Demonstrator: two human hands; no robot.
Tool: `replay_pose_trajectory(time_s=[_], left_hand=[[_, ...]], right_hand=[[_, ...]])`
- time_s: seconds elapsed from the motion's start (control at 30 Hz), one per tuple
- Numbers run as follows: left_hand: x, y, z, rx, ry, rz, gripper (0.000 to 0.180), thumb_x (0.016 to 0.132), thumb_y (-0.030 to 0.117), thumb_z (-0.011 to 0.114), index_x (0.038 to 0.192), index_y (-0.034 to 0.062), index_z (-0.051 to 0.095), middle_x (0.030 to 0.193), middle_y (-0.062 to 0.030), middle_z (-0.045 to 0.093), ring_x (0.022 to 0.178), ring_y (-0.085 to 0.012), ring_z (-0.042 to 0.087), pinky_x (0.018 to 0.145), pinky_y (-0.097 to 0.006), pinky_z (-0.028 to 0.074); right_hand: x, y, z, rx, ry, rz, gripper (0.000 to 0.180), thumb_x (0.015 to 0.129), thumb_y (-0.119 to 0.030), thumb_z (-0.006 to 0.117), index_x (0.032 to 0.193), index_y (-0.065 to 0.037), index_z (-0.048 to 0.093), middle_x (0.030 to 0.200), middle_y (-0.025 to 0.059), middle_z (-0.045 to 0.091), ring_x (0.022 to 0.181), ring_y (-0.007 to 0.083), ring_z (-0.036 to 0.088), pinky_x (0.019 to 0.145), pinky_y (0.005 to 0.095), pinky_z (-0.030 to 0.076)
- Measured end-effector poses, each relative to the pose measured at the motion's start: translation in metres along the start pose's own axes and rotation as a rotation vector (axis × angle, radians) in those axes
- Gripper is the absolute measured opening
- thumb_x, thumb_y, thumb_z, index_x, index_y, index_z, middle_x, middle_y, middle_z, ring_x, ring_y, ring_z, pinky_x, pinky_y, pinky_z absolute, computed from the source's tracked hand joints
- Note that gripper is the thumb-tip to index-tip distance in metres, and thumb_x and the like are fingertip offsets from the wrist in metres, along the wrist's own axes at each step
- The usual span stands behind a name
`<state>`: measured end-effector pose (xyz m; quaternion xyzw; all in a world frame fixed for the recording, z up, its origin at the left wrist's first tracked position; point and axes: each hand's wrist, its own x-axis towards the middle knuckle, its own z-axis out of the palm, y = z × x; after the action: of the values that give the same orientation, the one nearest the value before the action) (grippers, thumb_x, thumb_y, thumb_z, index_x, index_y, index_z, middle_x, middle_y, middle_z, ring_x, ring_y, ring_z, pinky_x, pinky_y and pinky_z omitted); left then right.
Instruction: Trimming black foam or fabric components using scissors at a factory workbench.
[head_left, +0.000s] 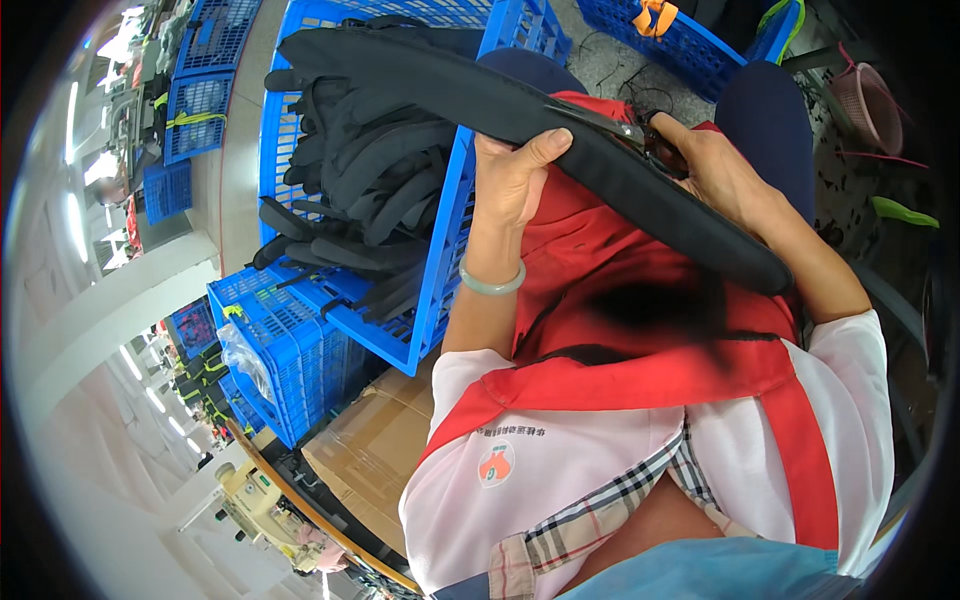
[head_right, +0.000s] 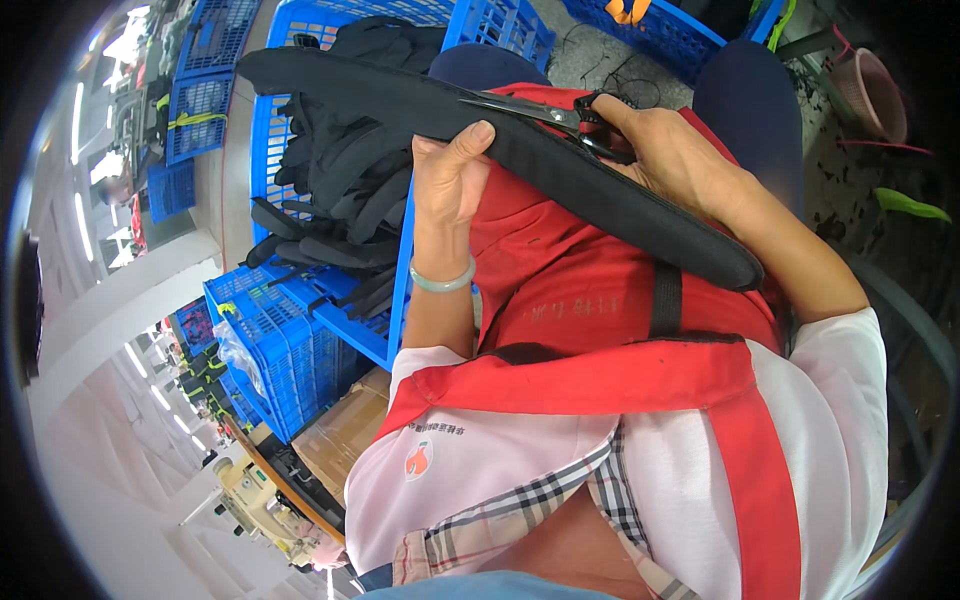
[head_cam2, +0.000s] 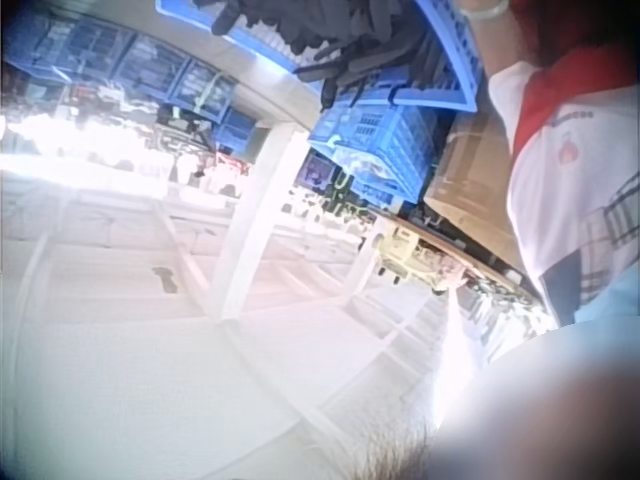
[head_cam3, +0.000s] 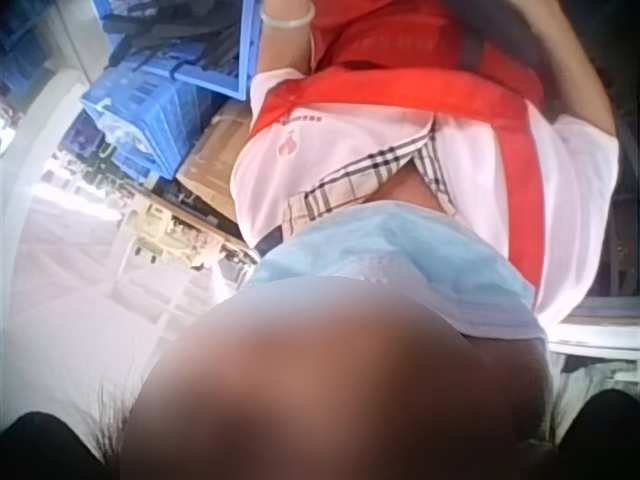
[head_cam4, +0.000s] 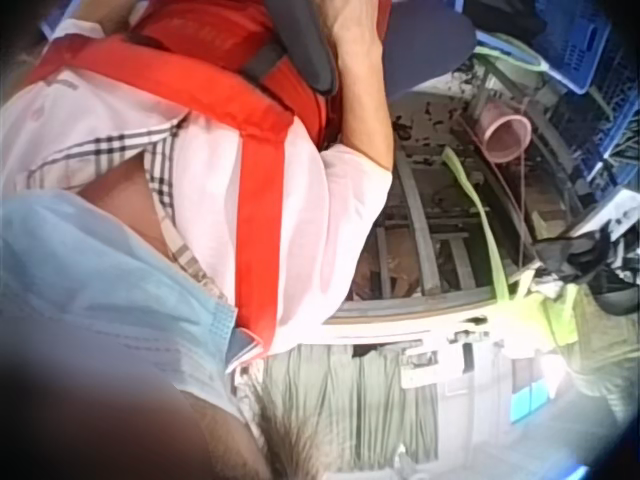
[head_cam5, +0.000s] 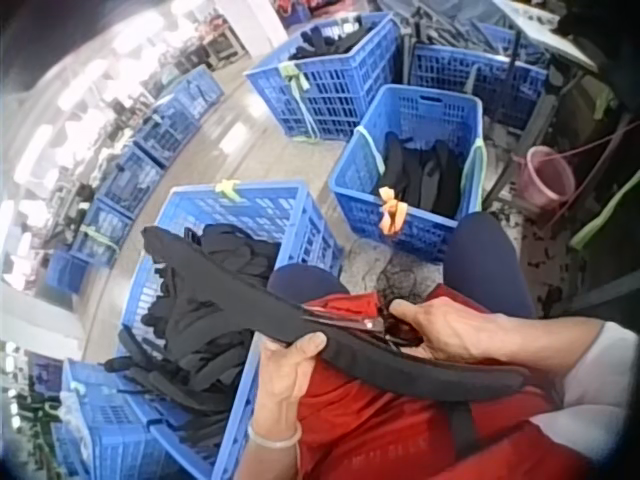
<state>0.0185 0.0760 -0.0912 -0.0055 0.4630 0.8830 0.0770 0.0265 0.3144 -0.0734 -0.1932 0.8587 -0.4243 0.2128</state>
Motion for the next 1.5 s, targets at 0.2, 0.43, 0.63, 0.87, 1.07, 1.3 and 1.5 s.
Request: replay_pose_trajectory(time_s=[0.2,0.43,0.63,0.87,1.07,1.3,1.5], left_hand=[[-0.002,-0.003,-0.003,0.007,0.002,-0.012,0.036,0.07,-0.012,0.076,0.1,0.0029,0.063,0.093,-0.0057,0.066,0.086,-0.0175,0.065,0.083,-0.031,0.053],[-0.008,-0.006,-0.004,-0.129,-0.038,0.023,0.029,0.082,-0.007,0.068,0.108,0.0022,0.063,0.102,-0.0079,0.067,0.097,-0.0202,0.064,0.093,-0.035,0.05],[-0.007,-0.012,-0.013,-0.136,0.0,0.018,0.029,0.082,-0.005,0.069,0.109,0.0025,0.062,0.104,-0.0085,0.066,0.098,-0.0214,0.063,0.094,-0.036,0.049],[-0.014,-0.01,-0.002,-0.125,-0.013,0.013,0.029,0.079,-0.006,0.07,0.106,0.0036,0.063,0.101,-0.0064,0.066,0.095,-0.0182,0.063,0.091,-0.033,0.05],[-0.007,-0.005,-0.018,-0.191,0.024,-0.009,0.03,0.08,-0.004,0.07,0.109,0.003,0.061,0.105,-0.0092,0.064,0.101,-0.0213,0.061,0.095,-0.038,0.049],[-0.007,-0.014,-0.019,-0.101,-0.01,0.056,0.031,0.079,-0.005,0.07,0.107,0.004,0.062,0.101,-0.0071,0.065,0.094,-0.0203,0.064,0.092,-0.036,0.05],[-0.009,-0.015,-0.014,-0.2,0.015,0.008,0.03,0.08,-0.003,0.071,0.107,0.0052,0.062,0.103,-0.0058,0.065,0.096,-0.0191,0.063,0.092,-0.036,0.05]], right_hand=[[0.001,-0.001,0.004,-0.013,0.016,0.0,0.044,0.088,-0.033,0.065,0.112,0.001,0.05,0.084,0.0256,0.062,0.082,0.0438,0.061,0.069,0.0433,0.047],[0.001,0.034,0.023,0.252,0.026,0.02,0.034,0.087,-0.021,0.065,0.111,0.0,0.053,0.088,0.0236,0.062,0.081,0.0395,0.063,0.068,0.0403,0.047],[-0.002,-0.001,0.01,0.113,0.006,0.087,0.036,0.085,-0.014,0.065,0.114,-0.001,0.049,0.09,0.0233,0.061,0.079,0.0392,0.06,0.067,0.0396,0.046],[0.001,0.0,0.02,0.139,0.04,0.009,0.035,0.083,-0.016,0.065,0.111,0.0,0.048,0.085,0.0263,0.06,0.084,0.0475,0.057,0.067,0.0463,0.044],[0.001,-0.001,0.024,0.049,0.115,-0.117,0.037,0.082,-0.017,0.066,0.11,0.001,0.048,0.082,0.0262,0.059,0.084,0.0484,0.057,0.069,0.048,0.044],[0.008,-0.005,0.018,-0.059,0.06,-0.1,0.039,0.083,-0.02,0.066,0.111,0.001,0.049,0.088,0.0273,0.061,0.087,0.0497,0.055,0.069,0.0477,0.044],[0.019,0.023,0.048,0.198,0.023,-0.085,0.029,0.091,-0.026,0.062,0.102,0.001,0.055,0.076,0.018,0.062,0.075,0.0284,0.065,0.063,0.0388,0.045]])
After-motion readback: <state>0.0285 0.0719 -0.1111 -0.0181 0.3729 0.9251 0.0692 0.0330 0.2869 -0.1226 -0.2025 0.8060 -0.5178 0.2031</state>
